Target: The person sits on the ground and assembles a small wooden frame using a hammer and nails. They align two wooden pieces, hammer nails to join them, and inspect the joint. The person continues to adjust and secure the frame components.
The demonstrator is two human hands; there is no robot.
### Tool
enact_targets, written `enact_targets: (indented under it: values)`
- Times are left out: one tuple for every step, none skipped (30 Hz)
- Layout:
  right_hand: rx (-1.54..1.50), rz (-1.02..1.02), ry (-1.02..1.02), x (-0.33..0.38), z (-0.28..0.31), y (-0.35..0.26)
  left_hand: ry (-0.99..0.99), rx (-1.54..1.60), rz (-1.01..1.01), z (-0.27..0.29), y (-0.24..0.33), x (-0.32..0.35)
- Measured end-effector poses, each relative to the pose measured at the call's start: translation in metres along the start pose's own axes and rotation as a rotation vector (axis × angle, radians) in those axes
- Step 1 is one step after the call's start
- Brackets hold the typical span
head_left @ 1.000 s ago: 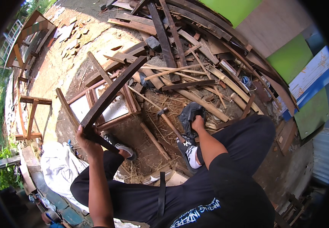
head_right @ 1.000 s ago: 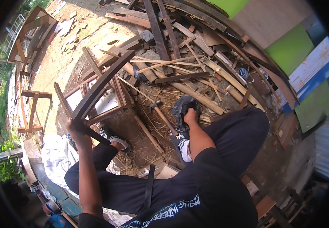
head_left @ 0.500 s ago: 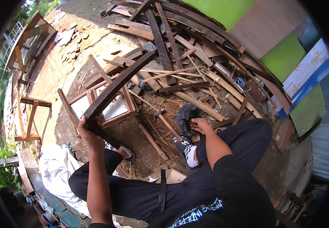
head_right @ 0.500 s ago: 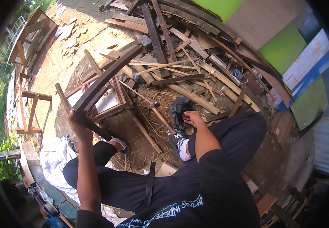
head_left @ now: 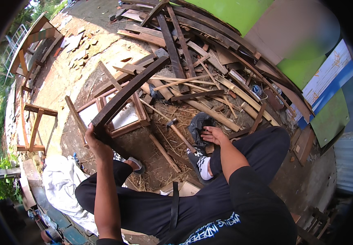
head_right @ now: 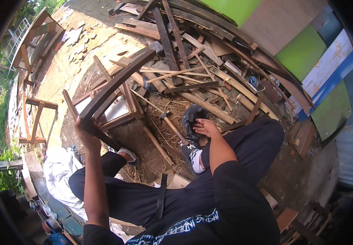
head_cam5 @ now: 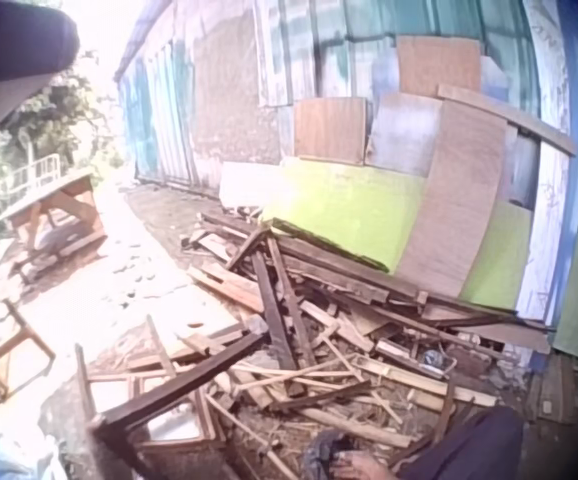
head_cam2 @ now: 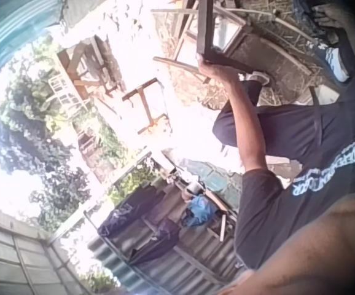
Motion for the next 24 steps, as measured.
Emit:
enact_targets:
  values:
    - [-0.012, -0.015, -0.006, 0.001, 0.0, -0.001, -0.016, 0.001, 0.002, 0.0, 0.001, 0.001]
    - [-0.036, -0.028, -0.003, 0.003, -0.001, -0.002, -0.031, 0.002, 0.004, 0.0, 0.002, 0.001]
    - [-0.059, -0.041, -0.001, 0.004, -0.002, -0.002, -0.024, 0.012, 0.013, 0.001, 0.003, 0.002]
    - [-0.081, -0.051, 0.004, 0.003, 0.002, -0.002, -0.02, 0.027, 0.023, -0.003, 0.007, 0.004]
    - [-0.102, -0.036, -0.007, 0.001, 0.005, -0.002, -0.015, 0.041, 0.034, -0.007, 0.009, 0.006]
    - [-0.122, -0.022, -0.018, 0.001, 0.008, -0.002, -0.013, 0.047, 0.033, -0.008, 0.009, 0.006]
    - [-0.138, -0.006, -0.036, 0.001, 0.006, -0.005, -0.007, 0.054, 0.026, -0.009, 0.013, 0.006]
    - [-0.115, 0.02, -0.055, 0.002, 0.005, -0.007, -0.001, 0.061, 0.02, -0.011, 0.016, 0.006]
    - [-0.091, 0.047, -0.073, 0.004, 0.005, -0.009, 0.01, 0.087, 0.013, -0.014, 0.017, 0.007]
    - [-0.065, 0.075, -0.095, 0.007, 0.0, -0.013, 0.024, 0.114, 0.002, -0.021, 0.023, 0.01]
    - [-0.03, 0.107, -0.132, 0.01, -0.005, -0.017, 0.037, 0.142, -0.008, -0.025, 0.028, 0.012]
    - [0.005, 0.139, -0.169, 0.012, -0.01, -0.022, 0.027, 0.149, -0.013, -0.023, 0.029, 0.01]
    - [0.043, 0.17, -0.207, 0.016, -0.017, -0.028, 0.019, 0.156, -0.017, -0.021, 0.029, 0.009]
    - [0.076, 0.203, -0.235, 0.02, -0.024, -0.034, 0.012, 0.164, -0.022, -0.02, 0.03, 0.008]
    - [0.109, 0.235, -0.264, 0.023, -0.033, -0.04, -0.029, 0.15, -0.038, -0.019, 0.031, 0.007]
    - [0.142, 0.267, -0.296, 0.026, -0.043, -0.046, -0.04, 0.144, -0.039, -0.019, 0.035, 0.007]
    - [0.166, 0.287, -0.306, 0.029, -0.053, -0.052, -0.051, 0.139, -0.041, -0.02, 0.039, 0.008]
    - [0.193, 0.306, -0.314, 0.034, -0.061, -0.058, -0.061, 0.133, -0.042, -0.02, 0.042, 0.009]
    - [0.223, 0.327, -0.329, 0.039, -0.073, -0.067, -0.081, 0.129, -0.06, -0.015, 0.044, 0.01]
    - [0.252, 0.344, -0.355, 0.048, -0.094, -0.075, -0.077, 0.13, -0.073, -0.009, 0.049, 0.012]
    - [0.297, 0.392, -0.349, 0.059, -0.113, -0.083, -0.063, 0.128, -0.075, -0.005, 0.052, 0.014]
    - [0.268, 0.45, -0.383, 0.071, -0.13, -0.093, -0.049, 0.131, -0.08, -0.004, 0.058, 0.017]
    - [0.292, 0.501, -0.376, 0.083, -0.151, -0.103, -0.065, 0.196, -0.079, 0.001, 0.062, 0.018]
    - [0.314, 0.551, -0.37, 0.097, -0.171, -0.111, -0.081, 0.261, -0.081, 0.006, 0.066, 0.017]
Point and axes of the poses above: each hand's wrist, its own x-axis away from the middle knuckle, its own z-axis out of the back of the hand, y = z × x, the point moved 2 cm from there along -x, towards the middle knuckle, and after that the axes turned 5 degrees about z, right-handed, at the moved point
